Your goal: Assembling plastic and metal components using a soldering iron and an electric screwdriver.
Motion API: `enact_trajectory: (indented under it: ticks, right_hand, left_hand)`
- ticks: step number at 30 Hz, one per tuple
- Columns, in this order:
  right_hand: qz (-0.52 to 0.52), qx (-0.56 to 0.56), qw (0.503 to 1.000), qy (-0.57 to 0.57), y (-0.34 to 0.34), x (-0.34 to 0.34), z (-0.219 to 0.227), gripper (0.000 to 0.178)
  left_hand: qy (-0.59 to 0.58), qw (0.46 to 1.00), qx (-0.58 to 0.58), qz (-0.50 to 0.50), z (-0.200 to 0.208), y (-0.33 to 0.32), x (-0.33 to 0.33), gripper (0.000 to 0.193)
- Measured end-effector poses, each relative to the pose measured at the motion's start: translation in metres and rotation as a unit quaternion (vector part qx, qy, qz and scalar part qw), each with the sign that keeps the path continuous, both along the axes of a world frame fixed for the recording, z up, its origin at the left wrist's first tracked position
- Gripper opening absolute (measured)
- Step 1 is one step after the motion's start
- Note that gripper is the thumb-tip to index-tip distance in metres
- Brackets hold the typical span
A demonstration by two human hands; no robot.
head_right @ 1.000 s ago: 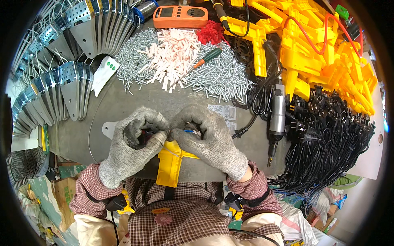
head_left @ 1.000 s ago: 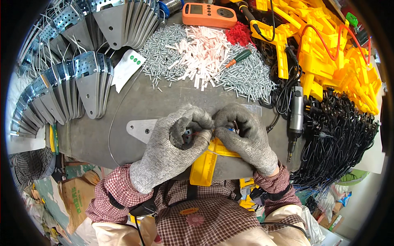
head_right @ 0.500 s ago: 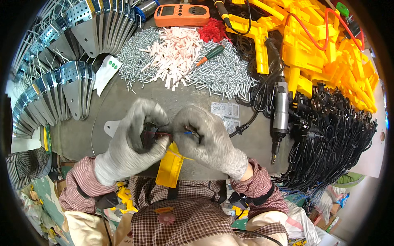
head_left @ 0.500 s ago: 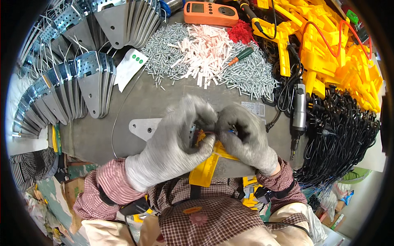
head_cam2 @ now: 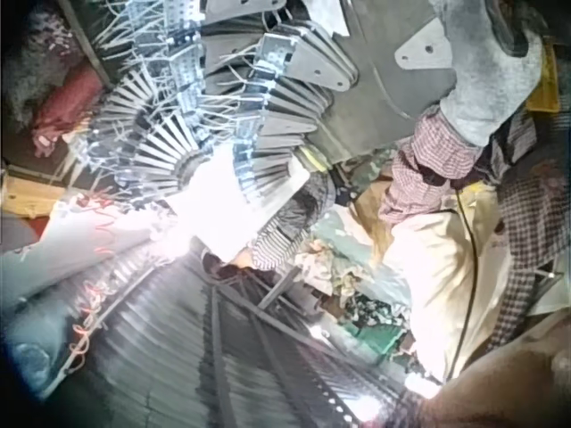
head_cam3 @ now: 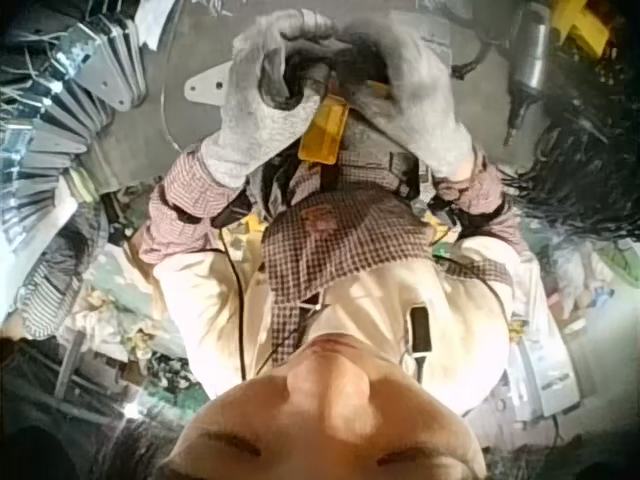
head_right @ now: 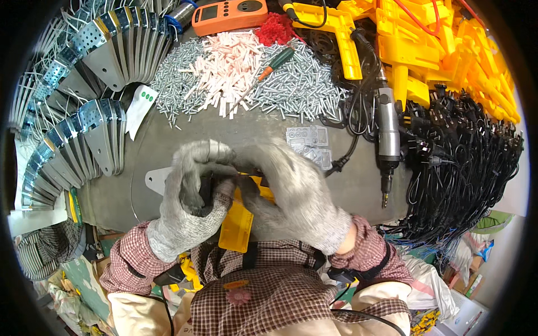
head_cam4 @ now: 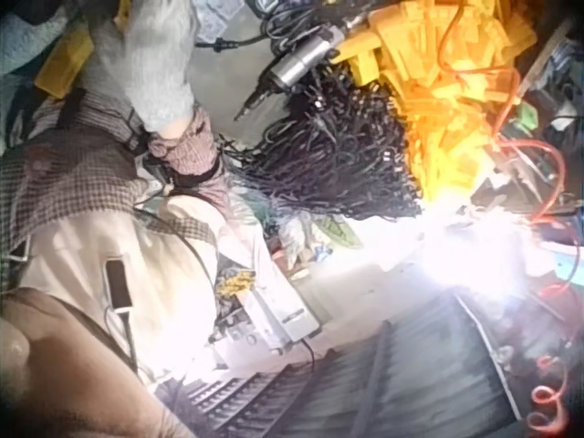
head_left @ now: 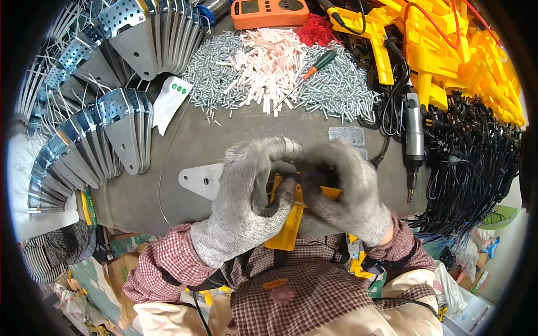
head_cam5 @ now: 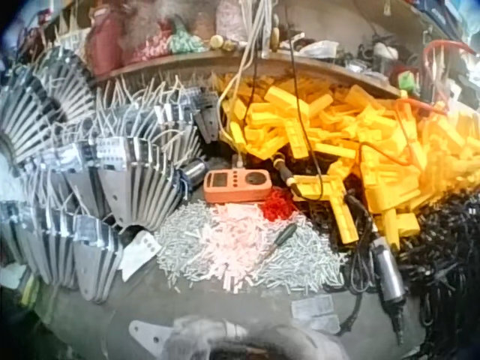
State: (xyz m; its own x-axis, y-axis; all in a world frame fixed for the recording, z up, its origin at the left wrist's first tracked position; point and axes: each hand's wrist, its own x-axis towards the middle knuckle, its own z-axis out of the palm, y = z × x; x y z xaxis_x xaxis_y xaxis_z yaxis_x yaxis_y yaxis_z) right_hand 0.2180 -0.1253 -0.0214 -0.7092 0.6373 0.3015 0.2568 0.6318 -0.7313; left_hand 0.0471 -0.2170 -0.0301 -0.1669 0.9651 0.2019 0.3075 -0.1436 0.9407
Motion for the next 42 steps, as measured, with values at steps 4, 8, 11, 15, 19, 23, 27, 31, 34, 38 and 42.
enact_trajectory:
  ticks: [4,8,11,15,19,23,27,31,34,38,42]
  right_hand:
    - [0.039,0.049,0.997,-0.053,-0.001,0.007,0.004,0.042]
    - [0.054,0.011,0.99,-0.127,0.012,0.003,0.008,0.03]
    - [0.097,-0.083,0.983,-0.131,0.021,0.0,-0.005,0.031]
    - [0.075,-0.092,0.986,-0.113,0.02,0.001,-0.008,0.027]
    - [0.118,0.191,0.965,-0.133,0.021,0.013,-0.01,0.039]
    - [0.098,-0.18,0.974,-0.093,0.025,0.007,-0.005,0.029]
    - [0.135,-0.304,0.94,-0.069,0.037,0.01,-0.028,0.028]
    - [0.106,-0.01,0.99,-0.09,0.023,0.008,0.003,0.03]
    - [0.105,-0.032,0.992,-0.053,0.022,0.009,-0.009,0.024]
    - [0.065,-0.327,0.942,-0.033,0.027,-0.001,-0.011,0.012]
    - [0.066,-0.3,0.951,-0.025,0.035,-0.002,-0.017,0.01]
  left_hand:
    - [0.021,1.0,-0.006,0.014,0.0,0.003,0.005,0.031]
    - [0.425,0.895,0.134,-0.027,-0.002,0.002,-0.002,0.035]
    - [0.422,0.899,0.113,-0.038,-0.006,0.0,-0.004,0.033]
    - [0.209,0.976,0.056,-0.007,-0.004,0.007,-0.008,0.023]
    - [0.001,0.997,-0.068,-0.035,0.0,0.011,-0.016,0.031]
    - [0.274,0.957,0.088,-0.04,0.004,0.014,-0.014,0.03]
    - [0.444,0.882,0.141,-0.072,-0.005,0.007,-0.013,0.038]
    - [0.185,0.982,0.031,-0.016,-0.01,0.008,-0.015,0.036]
    - [0.067,0.997,-0.008,-0.024,-0.014,0.003,-0.01,0.036]
    - [0.285,0.949,0.11,-0.075,-0.005,0.005,-0.022,0.036]
    - [0.129,0.99,0.053,-0.006,0.004,-0.007,-0.051,0.041]
